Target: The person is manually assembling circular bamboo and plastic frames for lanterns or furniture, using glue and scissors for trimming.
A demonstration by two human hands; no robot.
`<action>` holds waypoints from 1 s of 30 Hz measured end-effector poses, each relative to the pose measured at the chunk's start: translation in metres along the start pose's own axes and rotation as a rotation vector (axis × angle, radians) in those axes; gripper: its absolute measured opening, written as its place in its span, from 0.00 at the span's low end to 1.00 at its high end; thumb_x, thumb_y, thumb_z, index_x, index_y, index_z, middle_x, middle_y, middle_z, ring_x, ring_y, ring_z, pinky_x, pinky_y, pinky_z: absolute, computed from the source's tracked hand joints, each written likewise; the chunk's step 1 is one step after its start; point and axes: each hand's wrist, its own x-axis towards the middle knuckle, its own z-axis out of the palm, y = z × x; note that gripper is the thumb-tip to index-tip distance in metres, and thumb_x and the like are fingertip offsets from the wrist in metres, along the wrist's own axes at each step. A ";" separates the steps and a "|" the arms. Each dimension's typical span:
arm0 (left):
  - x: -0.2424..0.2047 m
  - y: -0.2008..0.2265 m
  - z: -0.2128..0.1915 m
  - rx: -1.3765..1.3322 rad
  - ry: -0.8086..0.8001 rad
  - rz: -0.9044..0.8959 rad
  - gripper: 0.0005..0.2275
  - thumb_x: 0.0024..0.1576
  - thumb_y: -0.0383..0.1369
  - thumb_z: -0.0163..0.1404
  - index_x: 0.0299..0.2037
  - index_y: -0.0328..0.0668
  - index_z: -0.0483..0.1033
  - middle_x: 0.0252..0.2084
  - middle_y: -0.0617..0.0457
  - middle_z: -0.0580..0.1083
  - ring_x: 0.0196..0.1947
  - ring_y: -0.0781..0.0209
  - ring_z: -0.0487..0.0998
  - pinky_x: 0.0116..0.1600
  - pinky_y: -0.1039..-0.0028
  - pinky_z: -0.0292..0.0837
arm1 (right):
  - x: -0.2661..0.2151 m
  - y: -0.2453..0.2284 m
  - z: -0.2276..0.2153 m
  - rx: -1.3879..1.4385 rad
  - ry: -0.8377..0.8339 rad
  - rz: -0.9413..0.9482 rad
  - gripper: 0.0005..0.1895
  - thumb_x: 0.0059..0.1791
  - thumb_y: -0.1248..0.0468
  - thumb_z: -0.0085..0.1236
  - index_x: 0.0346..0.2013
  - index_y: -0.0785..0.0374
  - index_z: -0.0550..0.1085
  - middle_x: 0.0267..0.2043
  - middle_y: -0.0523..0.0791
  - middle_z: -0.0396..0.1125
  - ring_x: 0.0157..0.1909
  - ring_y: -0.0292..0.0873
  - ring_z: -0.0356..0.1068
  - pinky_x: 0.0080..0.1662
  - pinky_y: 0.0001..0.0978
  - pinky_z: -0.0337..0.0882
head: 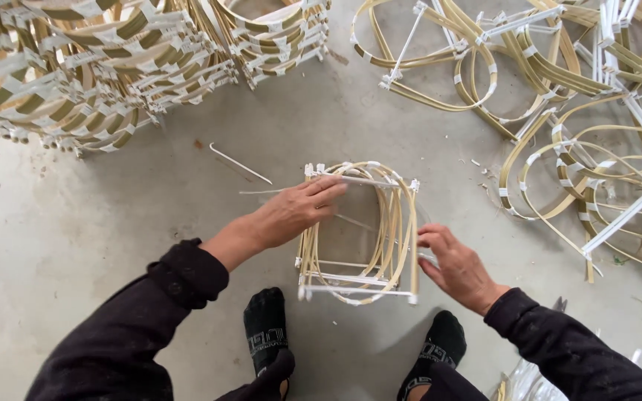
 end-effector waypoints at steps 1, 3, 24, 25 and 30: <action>-0.001 0.004 0.003 -0.001 -0.001 0.001 0.05 0.47 0.21 0.52 0.32 0.34 0.78 0.53 0.43 0.73 0.64 0.47 0.71 0.65 0.64 0.67 | -0.002 -0.002 0.002 0.001 0.001 0.001 0.20 0.43 0.66 0.66 0.46 0.61 0.68 0.55 0.48 0.67 0.39 0.46 0.75 0.38 0.35 0.77; -0.003 0.013 0.011 0.024 0.240 -0.174 0.13 0.52 0.22 0.50 0.47 0.34 0.77 0.63 0.38 0.69 0.66 0.43 0.68 0.69 0.60 0.64 | -0.006 -0.004 0.006 0.214 0.086 0.120 0.18 0.46 0.65 0.62 0.49 0.62 0.67 0.55 0.47 0.67 0.42 0.41 0.76 0.43 0.31 0.78; -0.031 0.044 0.076 -0.859 0.234 -1.079 0.39 0.55 0.27 0.48 0.75 0.34 0.35 0.69 0.33 0.61 0.67 0.40 0.66 0.67 0.59 0.61 | -0.012 0.202 0.073 -0.077 0.309 0.378 0.40 0.48 0.53 0.62 0.68 0.67 0.58 0.69 0.58 0.58 0.69 0.60 0.59 0.66 0.49 0.60; -0.030 0.045 0.076 -0.857 0.230 -1.084 0.39 0.55 0.27 0.48 0.75 0.34 0.35 0.69 0.33 0.61 0.67 0.40 0.66 0.67 0.59 0.61 | -0.027 0.229 0.061 -0.071 0.306 0.378 0.40 0.48 0.53 0.62 0.68 0.67 0.58 0.69 0.58 0.58 0.69 0.60 0.59 0.66 0.49 0.60; -0.029 0.046 0.070 -0.892 0.188 -1.355 0.38 0.57 0.40 0.52 0.73 0.34 0.46 0.62 0.40 0.66 0.54 0.50 0.76 0.58 0.63 0.72 | -0.083 0.333 0.024 -0.513 0.062 0.706 0.23 0.48 0.64 0.53 0.58 0.59 0.72 0.52 0.55 0.72 0.51 0.60 0.72 0.50 0.55 0.70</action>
